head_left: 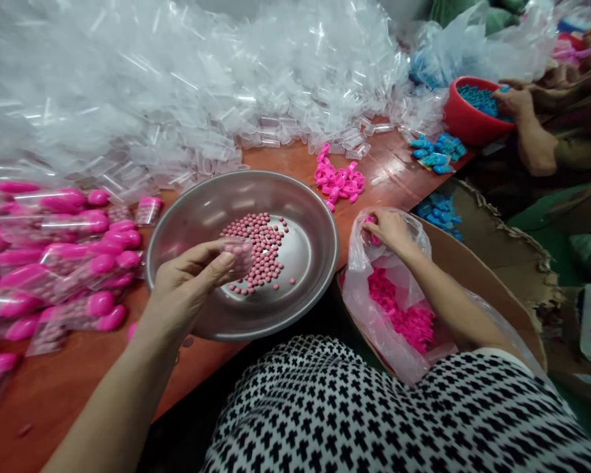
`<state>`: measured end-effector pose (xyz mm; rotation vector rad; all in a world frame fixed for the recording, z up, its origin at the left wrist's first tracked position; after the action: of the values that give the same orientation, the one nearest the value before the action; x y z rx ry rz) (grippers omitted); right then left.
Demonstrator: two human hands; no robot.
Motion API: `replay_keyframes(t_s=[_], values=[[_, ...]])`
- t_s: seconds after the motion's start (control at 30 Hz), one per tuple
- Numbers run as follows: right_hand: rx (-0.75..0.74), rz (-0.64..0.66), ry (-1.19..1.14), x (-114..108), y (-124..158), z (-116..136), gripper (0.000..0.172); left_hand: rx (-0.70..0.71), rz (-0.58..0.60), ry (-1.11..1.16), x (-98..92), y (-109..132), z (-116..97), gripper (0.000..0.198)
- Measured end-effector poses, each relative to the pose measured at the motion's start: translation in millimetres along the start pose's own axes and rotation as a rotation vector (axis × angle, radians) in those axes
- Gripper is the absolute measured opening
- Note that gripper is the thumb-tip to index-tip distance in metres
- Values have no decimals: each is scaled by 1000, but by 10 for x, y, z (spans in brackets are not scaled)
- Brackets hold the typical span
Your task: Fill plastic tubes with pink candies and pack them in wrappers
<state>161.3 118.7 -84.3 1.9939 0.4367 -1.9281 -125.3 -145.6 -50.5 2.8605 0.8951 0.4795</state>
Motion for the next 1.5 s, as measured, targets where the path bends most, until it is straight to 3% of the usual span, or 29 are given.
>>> replay_keyframes(t_s=[0.13, 0.23, 0.37, 0.5, 0.77, 0.93, 1.03, 1.2, 1.3, 1.4, 1.5], values=[[-164, -250, -365, -606, 107, 279, 32, 82, 124, -104, 199, 73, -67, 32], [-416, -277, -696, -998, 327, 888, 31, 150, 196, -150, 303, 110, -90, 38], [-754, -210, -788, -1247, 749, 1854, 26, 245, 251, -181, 332, 179, -128, 42], [-966, -258, -722, -1289, 1013, 2314, 24, 384, 245, -250, 274, 277, -227, 37], [-1159, -393, -569, -1274, 1269, 2389, 13, 622, 200, -357, 236, 442, -353, 19], [-1150, -406, -570, -1261, 1268, 2446, 16, 603, 175, -324, 205, 440, -362, 16], [-1016, -211, -787, -1206, 1028, 2386, 23, 428, 150, -123, 134, 313, -276, 22], [-776, 342, -1329, -875, 797, 2211, 56, 191, 97, 267, 40, 152, -92, 43], [-648, 402, -1461, -779, 748, 2115, 43, 212, 99, 239, 39, 159, -110, 44], [-569, 403, -1500, -776, 706, 2134, 34, 353, 148, 58, 101, 231, -237, 32], [-564, 597, -1453, -718, 754, 2326, 41, 480, 176, -80, 149, 299, -319, 21]])
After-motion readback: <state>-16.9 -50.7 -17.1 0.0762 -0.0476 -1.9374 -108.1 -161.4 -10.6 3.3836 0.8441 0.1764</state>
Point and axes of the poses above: each hand's wrist, its own y-axis away from the middle knuckle, its own x-axis out of the palm, z = x × y, the point moved 10 cm from there along -y, towards the middle knuckle, and after that the axes turned 12 degrees about y, right-handed, at the moved point
